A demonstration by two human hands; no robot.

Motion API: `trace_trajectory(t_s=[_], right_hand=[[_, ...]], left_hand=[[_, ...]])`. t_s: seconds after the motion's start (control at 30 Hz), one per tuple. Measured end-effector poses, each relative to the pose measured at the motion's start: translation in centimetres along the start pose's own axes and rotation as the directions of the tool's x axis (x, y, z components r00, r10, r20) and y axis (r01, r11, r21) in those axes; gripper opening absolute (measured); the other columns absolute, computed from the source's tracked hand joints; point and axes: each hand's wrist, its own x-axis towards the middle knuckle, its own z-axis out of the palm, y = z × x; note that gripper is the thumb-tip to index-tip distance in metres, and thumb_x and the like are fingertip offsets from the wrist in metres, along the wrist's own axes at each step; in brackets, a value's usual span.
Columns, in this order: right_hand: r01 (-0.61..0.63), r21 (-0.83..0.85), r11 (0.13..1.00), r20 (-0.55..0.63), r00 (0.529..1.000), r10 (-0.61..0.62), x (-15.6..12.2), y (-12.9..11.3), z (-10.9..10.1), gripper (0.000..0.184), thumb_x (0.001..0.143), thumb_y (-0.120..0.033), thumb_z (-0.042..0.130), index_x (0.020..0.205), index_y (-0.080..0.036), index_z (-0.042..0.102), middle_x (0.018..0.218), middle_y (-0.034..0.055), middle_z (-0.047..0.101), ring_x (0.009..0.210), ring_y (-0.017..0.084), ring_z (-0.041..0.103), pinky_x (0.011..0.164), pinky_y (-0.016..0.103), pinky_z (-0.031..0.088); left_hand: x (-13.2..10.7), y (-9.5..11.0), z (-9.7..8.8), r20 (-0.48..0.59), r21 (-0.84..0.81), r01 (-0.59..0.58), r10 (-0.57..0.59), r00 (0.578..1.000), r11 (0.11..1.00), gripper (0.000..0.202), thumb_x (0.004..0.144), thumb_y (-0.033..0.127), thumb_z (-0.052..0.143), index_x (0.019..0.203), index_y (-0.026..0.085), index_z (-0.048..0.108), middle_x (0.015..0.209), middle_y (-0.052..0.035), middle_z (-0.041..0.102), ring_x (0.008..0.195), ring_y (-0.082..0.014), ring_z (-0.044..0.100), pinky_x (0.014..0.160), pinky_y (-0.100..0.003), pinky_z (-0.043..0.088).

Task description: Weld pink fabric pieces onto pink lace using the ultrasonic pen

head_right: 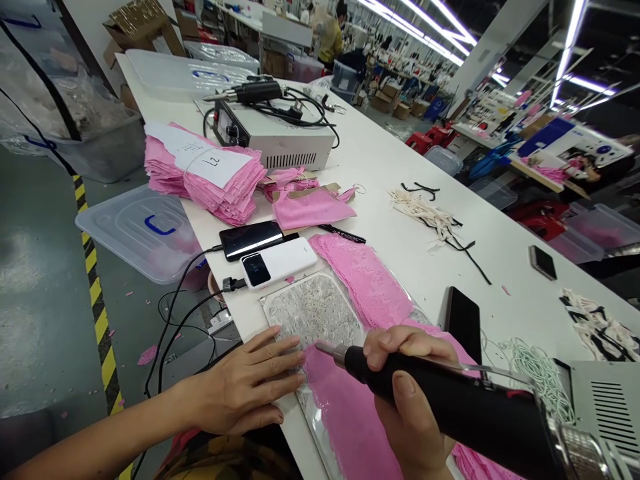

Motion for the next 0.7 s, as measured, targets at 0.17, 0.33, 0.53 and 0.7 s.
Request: trace_trajectory(t_s=[0.17, 0.33, 0.53, 0.7], right_hand=[[-0.006, 0.016, 1.000, 0.042, 0.999, 0.005, -0.28, -0.25, 0.70, 0.012, 0.079, -0.026, 0.069, 0.086, -0.022, 0.061, 0.078, -0.0030, 0.059, 0.059, 0.010, 0.055, 0.060, 0.031, 0.054], [0.002, 0.018, 1.000, 0.050, 0.999, -0.003, -0.45, -0.18, 0.85, 0.012, 0.080, -0.026, 0.069, 0.086, -0.022, 0.061, 0.078, -0.0030, 0.059, 0.060, 0.010, 0.055, 0.060, 0.031, 0.054], [-0.005, 0.004, 1.000, 0.030, 1.000, 0.004, -0.41, -0.21, 0.46, 0.014, 0.078, -0.027, 0.071, 0.086, -0.022, 0.061, 0.076, -0.0024, 0.058, 0.059, 0.010, 0.054, 0.061, 0.032, 0.053], [0.001, 0.003, 1.000, 0.035, 0.999, -0.001, -0.22, -0.21, 0.56, 0.013, 0.078, -0.027, 0.071, 0.085, -0.022, 0.061, 0.075, -0.0022, 0.057, 0.059, 0.011, 0.055, 0.060, 0.031, 0.053]], left_hand=[[0.09, 0.12, -0.11, 0.001, -0.003, 0.007, -0.007, 1.000, 1.000, 0.039, 0.101, 0.040, 0.050, 0.127, 0.012, 0.060, 0.129, -0.0130, 0.066, 0.136, -0.0267, 0.049, 0.122, -0.049, 0.025], [0.09, 0.09, -0.21, -0.004, -0.006, 0.008, -0.008, 1.000, 1.000, 0.038, 0.103, 0.040, 0.045, 0.126, 0.013, 0.060, 0.130, -0.0111, 0.066, 0.136, -0.0260, 0.050, 0.122, -0.047, 0.024], [0.05, 0.02, -0.07, -0.004, -0.010, 0.003, -0.003, 1.000, 1.000, 0.039, 0.102, 0.040, 0.047, 0.127, 0.012, 0.060, 0.131, -0.0119, 0.065, 0.136, -0.0265, 0.050, 0.122, -0.048, 0.025], [0.00, 0.00, 0.02, 0.016, -0.003, 0.003, -0.003, 1.000, 1.000, 0.039, 0.101, 0.040, 0.048, 0.127, 0.013, 0.060, 0.131, -0.0124, 0.065, 0.136, -0.0271, 0.049, 0.122, -0.048, 0.025]])
